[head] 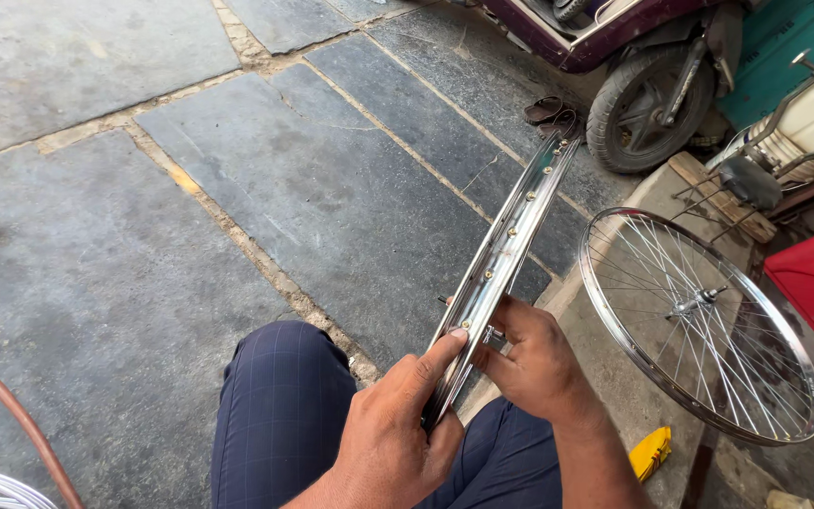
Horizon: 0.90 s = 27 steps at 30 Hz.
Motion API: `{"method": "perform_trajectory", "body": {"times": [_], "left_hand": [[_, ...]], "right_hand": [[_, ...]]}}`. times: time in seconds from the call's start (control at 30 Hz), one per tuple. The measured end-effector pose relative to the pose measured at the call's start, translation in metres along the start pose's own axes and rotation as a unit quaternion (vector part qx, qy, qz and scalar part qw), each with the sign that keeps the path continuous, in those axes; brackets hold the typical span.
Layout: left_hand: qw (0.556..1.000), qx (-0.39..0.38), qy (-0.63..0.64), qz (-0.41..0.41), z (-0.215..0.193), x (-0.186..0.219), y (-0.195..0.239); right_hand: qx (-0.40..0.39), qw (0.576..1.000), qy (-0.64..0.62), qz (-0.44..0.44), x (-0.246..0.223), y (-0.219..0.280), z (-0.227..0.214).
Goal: The person is sitting on the ground and using a small metal tool to adjust the spokes of a bicycle rim. They systematically move around the rim, tightening or loosening individual spokes to true the wheel.
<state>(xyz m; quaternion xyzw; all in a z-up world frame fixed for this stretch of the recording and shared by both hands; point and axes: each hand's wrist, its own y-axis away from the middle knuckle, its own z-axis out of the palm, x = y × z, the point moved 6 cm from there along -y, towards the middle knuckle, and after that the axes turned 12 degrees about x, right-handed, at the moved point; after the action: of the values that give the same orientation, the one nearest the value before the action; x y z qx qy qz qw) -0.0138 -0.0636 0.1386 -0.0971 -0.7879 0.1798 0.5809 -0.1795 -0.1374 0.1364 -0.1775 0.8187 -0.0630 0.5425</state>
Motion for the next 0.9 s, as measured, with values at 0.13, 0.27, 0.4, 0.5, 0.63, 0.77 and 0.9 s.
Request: {"method": "perform_trajectory", "body": {"times": [0.13,0.27,0.4,0.5,0.63,0.77,0.9], "left_hand": [[1.000,0.015,0.016,0.020,-0.002,-0.005,0.008],[0.988,0.079,0.004,0.136,-0.006,-0.006,0.026],[0.991,0.064,-0.035,0.111,0.004,-0.022,0.040],[0.993,0.051,-0.020,0.106,0.004,-0.026,0.038],[0.996,0.017,-0.003,0.089,0.007,-0.016,0.028],[0.992,-0.009,-0.023,0.120,0.009,0.010,0.009],[0.993,-0.022,-0.064,0.097,0.010,0.024,-0.016]], "right_hand": [[0.035,0.997,-0.050,-0.052,0.005,0.006,-0.002],[0.174,0.981,-0.006,-0.082,0.022,0.010,-0.004],[0.395,0.894,0.054,-0.203,0.018,0.048,0.000],[0.304,0.917,0.098,-0.238,0.014,0.058,0.029],[0.177,0.978,-0.109,-0.016,0.044,0.046,0.033],[0.181,0.980,-0.082,-0.010,0.045,0.041,0.017],[0.202,0.943,-0.264,-0.020,0.041,0.029,0.012]]}}
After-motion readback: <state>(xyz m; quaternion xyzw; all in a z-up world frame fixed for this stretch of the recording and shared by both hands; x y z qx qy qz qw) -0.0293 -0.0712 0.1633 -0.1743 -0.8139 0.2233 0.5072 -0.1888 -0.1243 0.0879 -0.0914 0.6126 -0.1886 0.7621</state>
